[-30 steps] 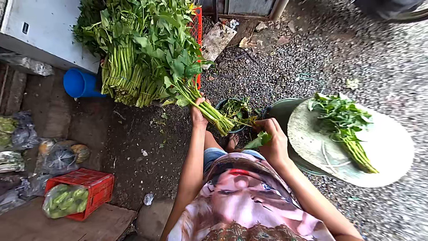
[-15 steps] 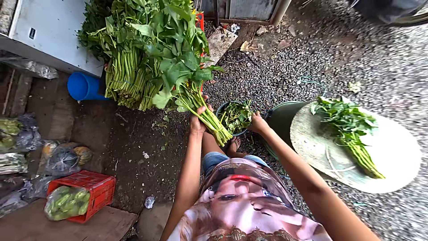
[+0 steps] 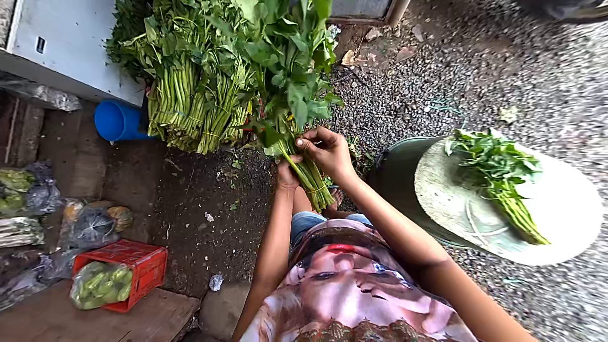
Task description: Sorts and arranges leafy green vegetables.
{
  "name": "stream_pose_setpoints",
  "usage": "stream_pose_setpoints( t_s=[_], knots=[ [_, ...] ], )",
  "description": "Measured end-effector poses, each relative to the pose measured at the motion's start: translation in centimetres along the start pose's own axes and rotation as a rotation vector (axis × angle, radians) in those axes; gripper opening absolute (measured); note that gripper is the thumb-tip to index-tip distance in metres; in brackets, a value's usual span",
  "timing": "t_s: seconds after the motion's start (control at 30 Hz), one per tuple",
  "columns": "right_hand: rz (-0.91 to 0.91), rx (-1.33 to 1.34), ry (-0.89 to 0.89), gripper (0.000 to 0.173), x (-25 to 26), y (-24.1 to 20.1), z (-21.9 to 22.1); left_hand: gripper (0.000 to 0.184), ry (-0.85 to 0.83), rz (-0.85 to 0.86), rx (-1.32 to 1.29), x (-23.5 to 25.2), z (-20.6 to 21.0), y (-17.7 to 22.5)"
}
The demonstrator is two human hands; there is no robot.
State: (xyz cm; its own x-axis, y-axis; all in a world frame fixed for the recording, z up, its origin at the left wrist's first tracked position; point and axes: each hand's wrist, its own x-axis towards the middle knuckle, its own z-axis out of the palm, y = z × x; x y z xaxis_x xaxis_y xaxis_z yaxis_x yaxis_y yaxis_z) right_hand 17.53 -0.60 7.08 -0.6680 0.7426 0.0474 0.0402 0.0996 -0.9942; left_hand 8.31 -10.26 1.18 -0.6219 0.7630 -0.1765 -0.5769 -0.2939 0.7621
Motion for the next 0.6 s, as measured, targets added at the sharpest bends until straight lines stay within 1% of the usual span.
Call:
stream_pose_setpoints(
  t_s=[0.1, 0.2, 0.23, 0.27, 0.3, 0.33, 0.37, 0.4, 0.47, 0.5, 0.6],
  knots=[
    [0.0, 0.139, -0.049, 0.011, -1.1, -0.3, -0.7, 0.02, 0.008, 0.017, -0.077, 0.0, 0.4, 0.1],
    [-0.033, 0.132, -0.034, 0.011, -1.9, -0.5, -0.7, 0.021, -0.037, 0.05, -0.123, 0.5, 0.0, -0.3],
    [-0.048, 0.094, -0.019, 0.011, -2.5, -0.7, -0.7, 0.024, -0.071, 0.053, -0.143, 0.7, -0.2, -0.5],
    [-0.071, 0.035, -0.006, 0.012, -3.1, -1.0, -0.7, 0.029, -0.071, 0.038, -0.167, 1.1, -0.4, -0.6],
    [-0.102, -0.028, 0.007, 0.013, -3.6, -1.2, -0.7, 0.039, -0.092, 0.012, -0.195, 1.5, -0.7, -0.7],
    [-0.134, -0.082, 0.018, 0.014, -4.0, -1.3, -0.7, 0.042, -0.096, -0.001, -0.209, 1.7, -0.9, -0.8],
    [-0.157, -0.108, 0.032, 0.014, -4.3, -1.3, -0.8, 0.041, -0.08, 0.002, -0.204, 1.8, -0.9, -0.9],
    [-0.168, -0.113, 0.04, 0.014, -4.5, -1.2, -0.8, 0.041, -0.056, 0.003, -0.201, 1.8, -0.8, -1.0],
    [-0.187, -0.066, 0.027, 0.014, -5.2, -0.9, -1.0, 0.054, -0.087, -0.015, -0.237, 1.9, -0.9, -1.2],
    [-0.229, -0.028, 0.011, 0.013, -5.5, -0.4, -1.0, 0.057, -0.081, -0.036, -0.264, 1.9, -0.8, -1.2],
    [-0.401, 0.097, 0.005, 0.011, -6.1, 1.4, -0.8, 0.053, -0.057, -0.099, -0.369, 2.1, -0.2, -1.4]
  ],
)
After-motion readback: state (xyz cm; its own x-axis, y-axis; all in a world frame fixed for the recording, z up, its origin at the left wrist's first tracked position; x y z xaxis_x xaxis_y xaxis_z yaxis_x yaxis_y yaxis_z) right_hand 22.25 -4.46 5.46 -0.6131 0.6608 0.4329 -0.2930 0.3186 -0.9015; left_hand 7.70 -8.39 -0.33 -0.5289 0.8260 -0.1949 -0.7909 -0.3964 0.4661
